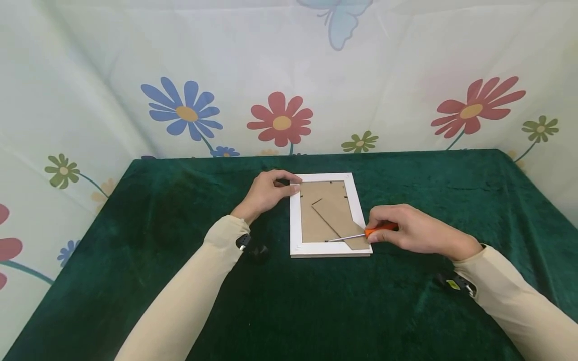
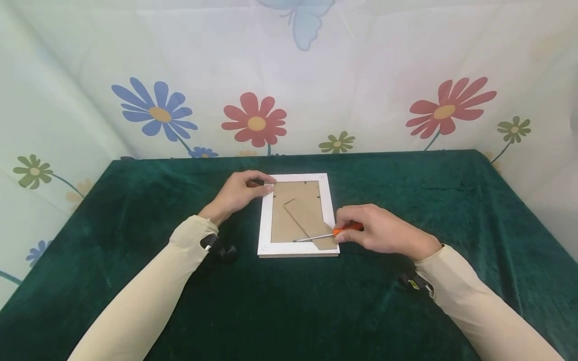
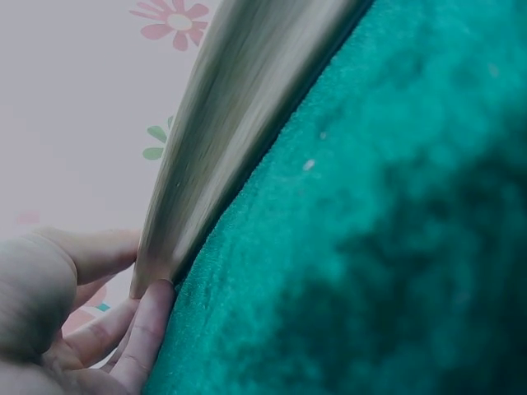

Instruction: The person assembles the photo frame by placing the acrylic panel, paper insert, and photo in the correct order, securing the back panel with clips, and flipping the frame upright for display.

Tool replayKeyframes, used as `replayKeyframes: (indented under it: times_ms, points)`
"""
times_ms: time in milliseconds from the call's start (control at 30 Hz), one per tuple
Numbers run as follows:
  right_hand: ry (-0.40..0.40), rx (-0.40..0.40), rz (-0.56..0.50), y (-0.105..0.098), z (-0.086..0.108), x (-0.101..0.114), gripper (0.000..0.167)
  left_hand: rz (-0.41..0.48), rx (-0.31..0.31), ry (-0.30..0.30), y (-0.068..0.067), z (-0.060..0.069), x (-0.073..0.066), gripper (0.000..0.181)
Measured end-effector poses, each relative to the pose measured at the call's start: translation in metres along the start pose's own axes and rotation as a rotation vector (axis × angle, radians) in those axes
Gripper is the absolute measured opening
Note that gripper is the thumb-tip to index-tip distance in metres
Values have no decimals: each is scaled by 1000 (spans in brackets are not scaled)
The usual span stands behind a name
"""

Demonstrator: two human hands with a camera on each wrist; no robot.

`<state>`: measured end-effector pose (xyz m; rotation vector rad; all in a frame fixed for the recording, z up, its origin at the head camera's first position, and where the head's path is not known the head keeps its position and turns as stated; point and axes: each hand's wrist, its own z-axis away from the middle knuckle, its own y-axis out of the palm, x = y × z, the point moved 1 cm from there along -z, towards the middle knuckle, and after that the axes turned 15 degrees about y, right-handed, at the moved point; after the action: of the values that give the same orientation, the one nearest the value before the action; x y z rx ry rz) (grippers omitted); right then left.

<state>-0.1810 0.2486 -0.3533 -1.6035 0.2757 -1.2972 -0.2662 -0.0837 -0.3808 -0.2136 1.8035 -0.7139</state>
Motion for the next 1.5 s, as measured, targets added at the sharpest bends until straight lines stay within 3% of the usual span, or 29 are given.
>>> replayKeyframes:
  times_ms: [433, 1500]
  points:
    - [6, 12, -50, 2, 1, -3, 11, 10, 2, -2, 1, 1, 0, 28]
    - [24, 19, -44, 0, 0, 0, 6, 8, -4, 0, -1, 2, -2, 29]
